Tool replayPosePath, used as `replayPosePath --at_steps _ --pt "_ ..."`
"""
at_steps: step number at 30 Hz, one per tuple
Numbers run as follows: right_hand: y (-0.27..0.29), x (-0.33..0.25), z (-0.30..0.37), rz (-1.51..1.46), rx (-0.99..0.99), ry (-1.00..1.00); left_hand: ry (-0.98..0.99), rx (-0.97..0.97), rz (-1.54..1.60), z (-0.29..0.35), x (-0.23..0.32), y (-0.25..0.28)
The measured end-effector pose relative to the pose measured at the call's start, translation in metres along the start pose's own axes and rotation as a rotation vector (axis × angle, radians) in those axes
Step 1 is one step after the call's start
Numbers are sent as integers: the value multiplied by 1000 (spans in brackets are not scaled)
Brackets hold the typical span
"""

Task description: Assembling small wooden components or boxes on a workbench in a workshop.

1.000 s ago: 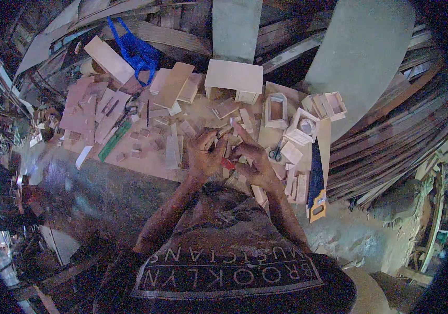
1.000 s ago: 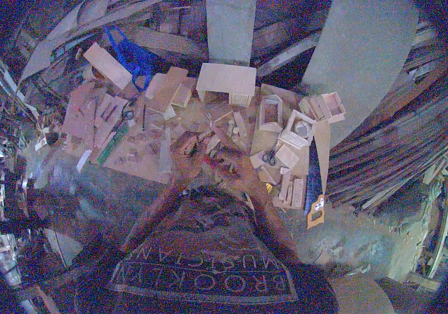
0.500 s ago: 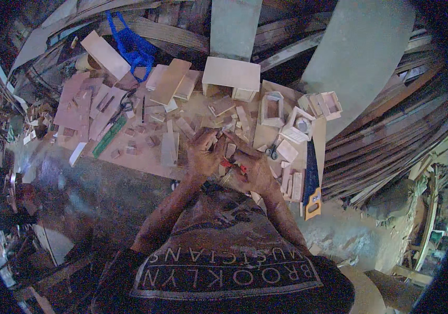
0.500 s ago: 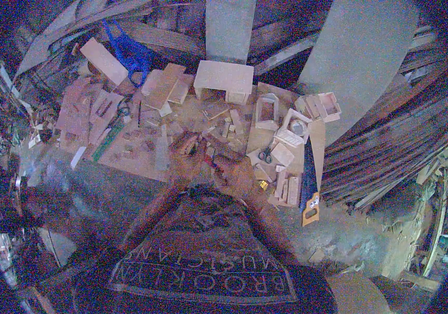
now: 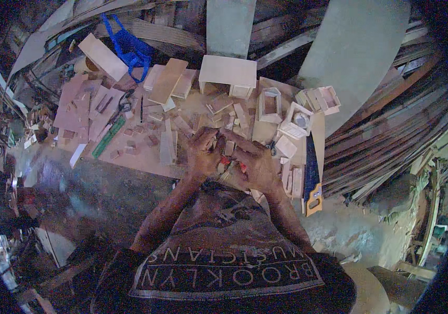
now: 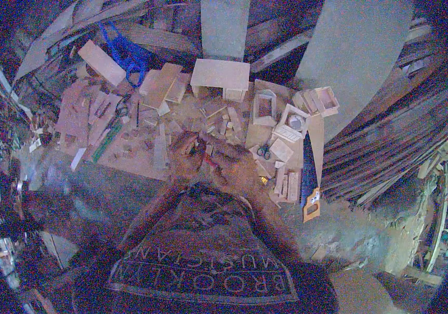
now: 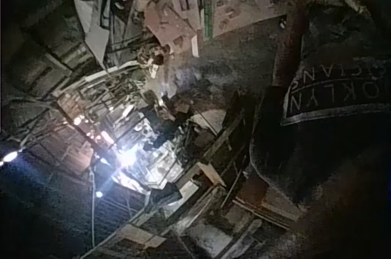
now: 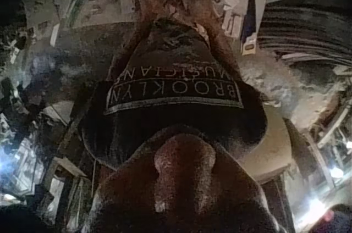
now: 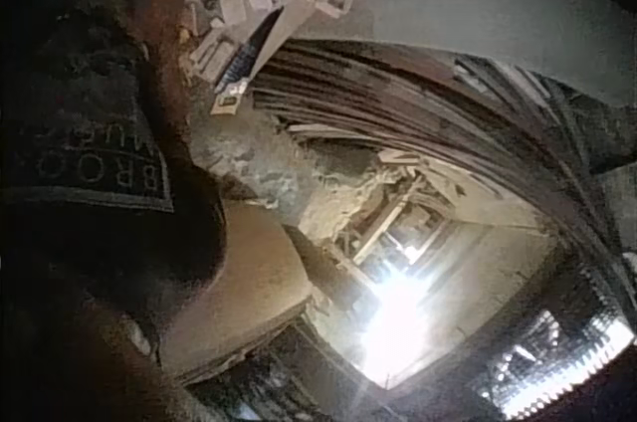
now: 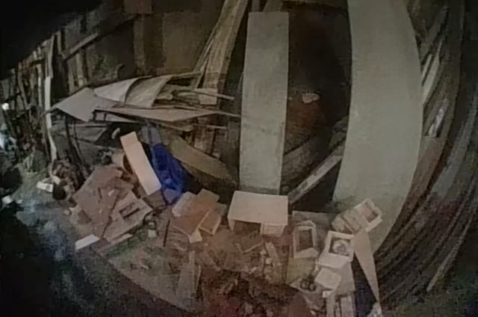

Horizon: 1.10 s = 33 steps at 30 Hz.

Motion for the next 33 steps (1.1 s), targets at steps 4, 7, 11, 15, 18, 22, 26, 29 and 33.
replayPosePath --at_steps 4,7,11,15,18,22,26,29,33 --pt "3 -4 -1 81 43 50 49 -62 -76 2 3 0" --pt "1 6 -1 100 -26 -51 -3 -44 0 14 -4 -6" --pt "13 12 -8 185 -45 -60 -27 34 67 27 -23 -9" --pt "20 18 1 35 -4 -122 -181 71 -16 16 9 -1" --pt "3 12 15 70 41 -66 111 86 165 37 -36 -13" --pt "-38 21 43 96 -142 -186 268 120 358 35 -48 -11" --pt "-41 21 39 124 -84 -251 150 162 219 35 -31 0" --pt "-51 4 32 123 -53 -184 162 106 204 37 -26 11" --pt "-63 -19 22 6 -110 -130 255 93 145 40 -43 35"
Point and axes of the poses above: each hand's wrist, its own z-axis away from the middle knuckle, its own y-axis out of the back of the hand, x = y × z, the point moved 6 cm from there along -z, towards the middle knuckle, and after that the axes turned 4 degrees about z, right-handed, at the moved point
